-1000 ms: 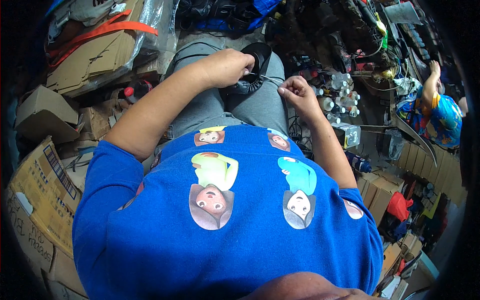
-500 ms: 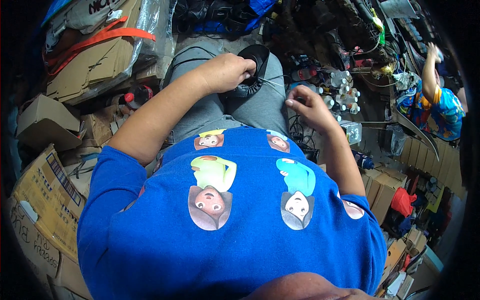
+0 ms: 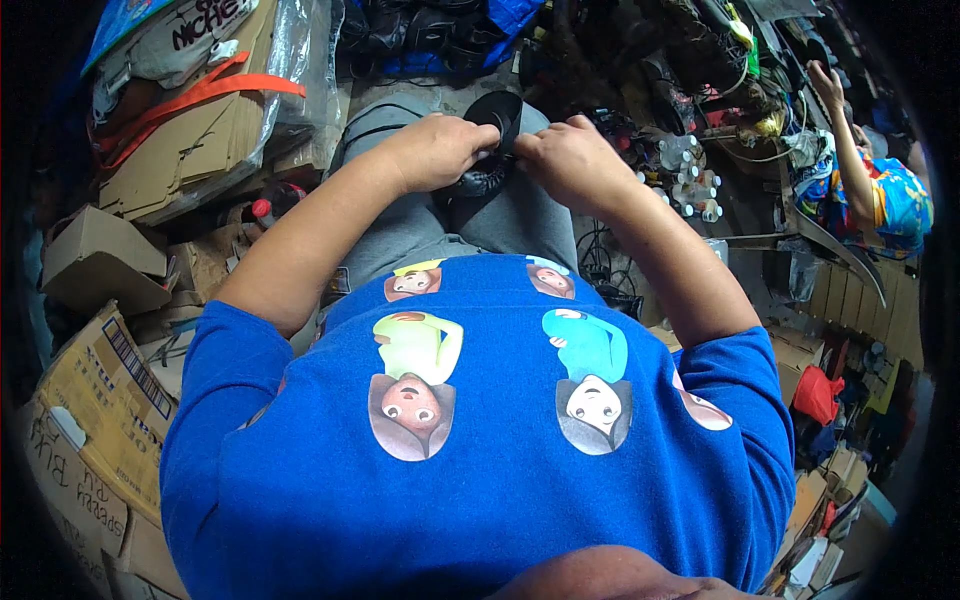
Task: Lacing a black leather shoe while holding it in the lap.
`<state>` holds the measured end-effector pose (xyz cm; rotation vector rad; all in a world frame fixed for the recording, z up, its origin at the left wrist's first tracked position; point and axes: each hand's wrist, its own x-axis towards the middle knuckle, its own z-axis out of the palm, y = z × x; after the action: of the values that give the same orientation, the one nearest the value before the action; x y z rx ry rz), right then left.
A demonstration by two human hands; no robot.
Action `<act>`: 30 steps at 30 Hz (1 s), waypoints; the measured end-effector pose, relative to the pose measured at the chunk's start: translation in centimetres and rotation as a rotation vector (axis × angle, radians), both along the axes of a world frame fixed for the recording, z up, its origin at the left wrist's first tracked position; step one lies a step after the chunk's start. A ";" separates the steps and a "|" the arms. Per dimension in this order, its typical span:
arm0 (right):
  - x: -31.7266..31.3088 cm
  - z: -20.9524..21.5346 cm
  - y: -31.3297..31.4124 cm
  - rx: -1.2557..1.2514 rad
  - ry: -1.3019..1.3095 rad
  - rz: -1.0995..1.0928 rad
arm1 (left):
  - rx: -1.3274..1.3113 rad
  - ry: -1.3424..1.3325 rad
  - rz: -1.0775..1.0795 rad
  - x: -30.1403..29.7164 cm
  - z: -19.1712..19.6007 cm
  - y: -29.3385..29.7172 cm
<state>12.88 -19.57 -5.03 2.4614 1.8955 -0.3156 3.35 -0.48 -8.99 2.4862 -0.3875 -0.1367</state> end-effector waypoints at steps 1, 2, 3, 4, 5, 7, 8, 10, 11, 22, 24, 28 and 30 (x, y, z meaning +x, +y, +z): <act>0.1 -0.2 0.0 0.001 -0.001 -0.008 | 0.003 0.000 -0.001 0.2 0.0 0.2; 0.2 -0.5 0.1 -0.001 0.000 -0.008 | 0.036 -0.012 -0.029 0.1 -0.1 0.5; 0.4 -0.7 0.0 0.000 0.003 -0.002 | 0.070 -0.024 -0.056 0.0 -0.2 0.9; 1.0 -0.8 -0.4 0.068 0.027 0.041 | 0.070 -0.021 -0.050 -0.5 -0.4 1.5; 1.7 -0.9 -1.0 0.138 0.049 0.085 | 0.153 -0.096 -0.040 -1.2 -0.7 2.7; 3.1 -1.3 -3.4 0.076 0.024 0.035 | 0.222 -0.241 0.044 -3.7 -1.1 5.9; 4.0 -1.6 -4.7 0.012 -0.007 -0.024 | 0.209 -0.317 0.116 -5.3 -1.3 7.9; 5.2 -1.9 -7.7 0.059 0.296 -0.401 | 0.141 -0.218 0.286 -8.2 0.2 10.9; 5.4 -1.9 -8.2 0.196 0.654 -0.705 | -0.150 -0.081 0.403 -8.6 0.8 11.4; -1.0 1.5 0.4 0.282 1.051 -0.223 | -0.884 0.542 0.067 -5.3 7.3 0.7; 1.4 -0.8 -4.0 0.179 0.602 -0.166 | -0.027 -0.009 0.130 -8.0 4.8 5.4; 9.1 -1.7 -17.3 0.025 0.339 -0.836 | 0.267 -0.092 0.852 -19.4 7.2 23.5; 15.7 -4.6 -34.1 0.226 0.390 -1.065 | 0.809 -0.139 1.208 -22.2 10.8 29.4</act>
<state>28.55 -53.66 -9.63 3.5382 0.4640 -0.6331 -18.82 28.89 1.80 3.0126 1.3725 0.4564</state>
